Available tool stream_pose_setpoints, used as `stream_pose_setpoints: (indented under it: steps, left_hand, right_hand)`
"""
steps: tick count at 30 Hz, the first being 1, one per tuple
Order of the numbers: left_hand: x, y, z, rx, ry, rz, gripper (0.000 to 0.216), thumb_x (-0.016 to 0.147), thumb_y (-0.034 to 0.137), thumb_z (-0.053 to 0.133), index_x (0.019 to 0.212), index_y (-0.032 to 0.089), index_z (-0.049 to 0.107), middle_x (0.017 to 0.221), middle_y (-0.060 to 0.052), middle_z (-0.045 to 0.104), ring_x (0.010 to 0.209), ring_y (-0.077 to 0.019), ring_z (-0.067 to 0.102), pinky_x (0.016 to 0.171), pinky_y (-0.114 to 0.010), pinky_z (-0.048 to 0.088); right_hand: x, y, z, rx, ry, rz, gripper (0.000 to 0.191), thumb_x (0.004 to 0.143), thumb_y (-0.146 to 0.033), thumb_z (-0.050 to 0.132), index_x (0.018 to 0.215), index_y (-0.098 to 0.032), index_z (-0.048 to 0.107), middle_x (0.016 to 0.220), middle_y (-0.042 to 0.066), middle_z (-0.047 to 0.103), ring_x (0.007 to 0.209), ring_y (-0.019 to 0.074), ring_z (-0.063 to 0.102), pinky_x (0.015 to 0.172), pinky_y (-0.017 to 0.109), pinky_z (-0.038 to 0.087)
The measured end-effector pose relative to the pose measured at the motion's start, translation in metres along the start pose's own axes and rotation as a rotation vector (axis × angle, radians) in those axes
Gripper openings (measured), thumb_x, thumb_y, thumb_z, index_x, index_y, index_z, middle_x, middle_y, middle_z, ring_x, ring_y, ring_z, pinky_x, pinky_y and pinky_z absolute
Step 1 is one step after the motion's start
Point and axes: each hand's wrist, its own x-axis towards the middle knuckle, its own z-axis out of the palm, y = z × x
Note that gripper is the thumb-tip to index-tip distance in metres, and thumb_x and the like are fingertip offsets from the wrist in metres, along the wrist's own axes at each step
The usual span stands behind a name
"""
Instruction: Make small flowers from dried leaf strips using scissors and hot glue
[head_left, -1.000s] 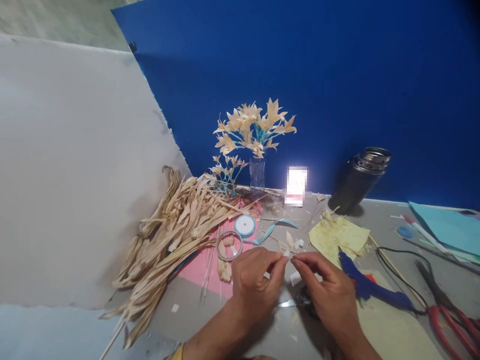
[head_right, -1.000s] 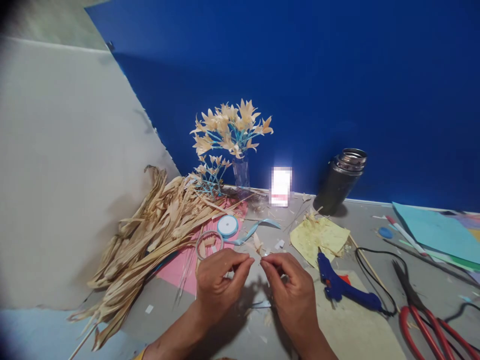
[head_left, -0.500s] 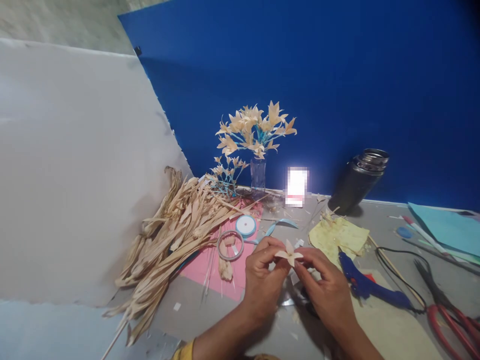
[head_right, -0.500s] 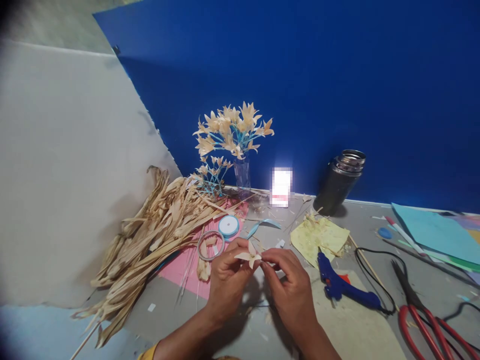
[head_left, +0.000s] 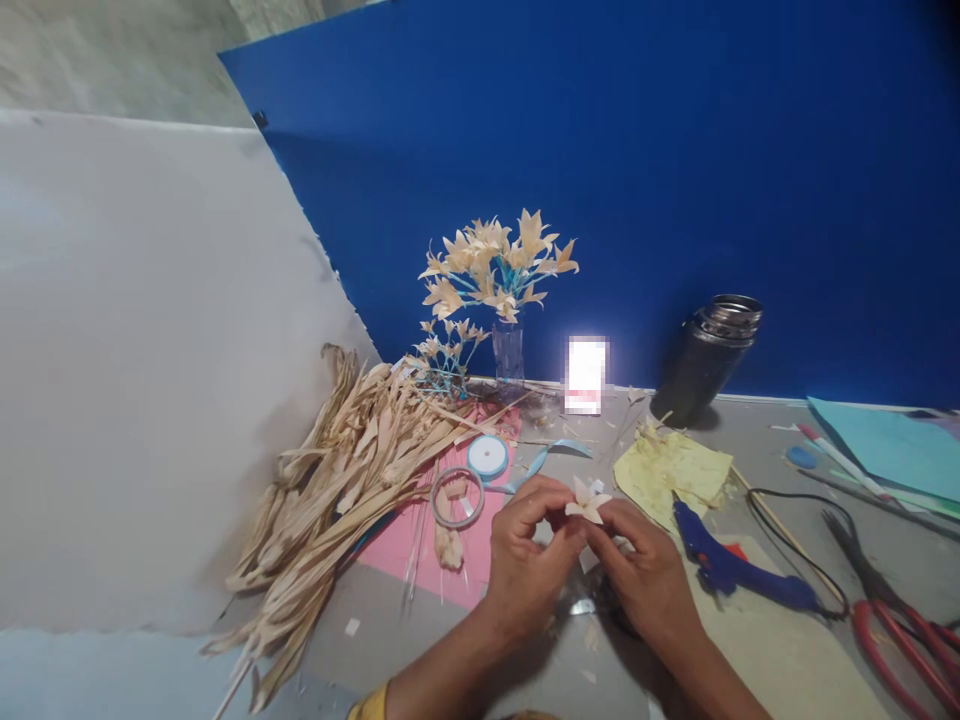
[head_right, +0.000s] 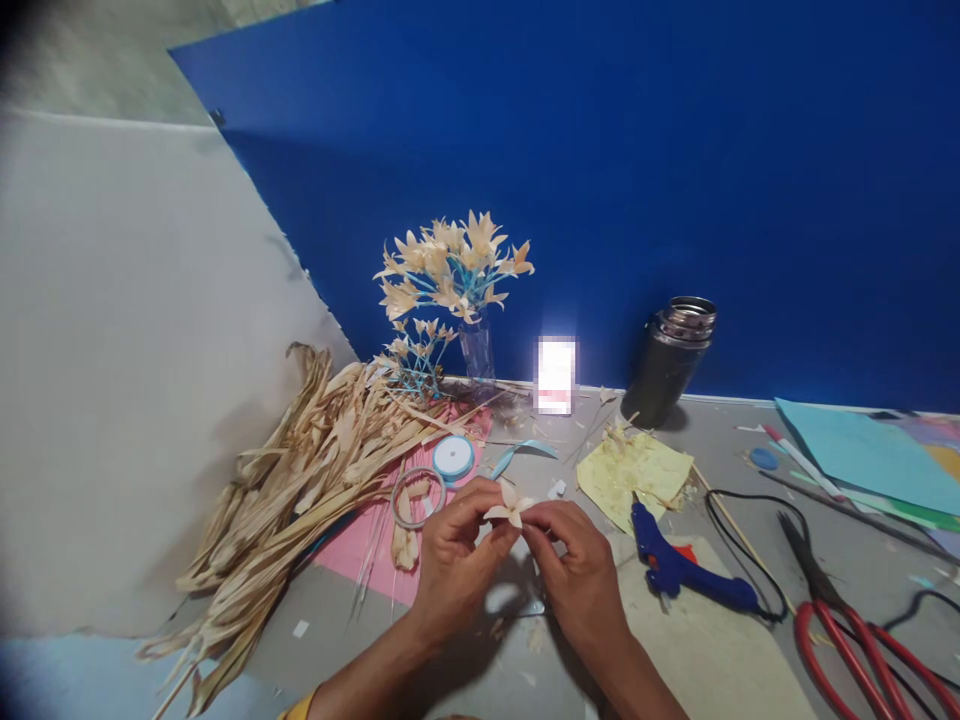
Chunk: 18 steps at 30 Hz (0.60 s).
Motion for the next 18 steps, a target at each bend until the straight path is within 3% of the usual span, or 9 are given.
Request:
stream_pose_setpoints:
  steps: [18]
  left_hand:
    - [-0.0028, -0.0032, -0.0017, 0.048, 0.091, 0.096, 0.005, 0.078, 0.022, 0.079, 0.074, 0.024, 0.082, 0.077, -0.005, 0.068, 0.076, -0.0202, 0.06, 0.071, -0.032, 0.048]
  right_hand:
    - [-0.003, 0.0004, 0.0035, 0.071, -0.009, -0.083, 0.016, 0.094, -0.028, 0.065, 0.083, -0.024, 0.076, 0.084, 0.004, 0.077, 0.08, 0.021, 0.071, 0.076, 0.029, 0.056]
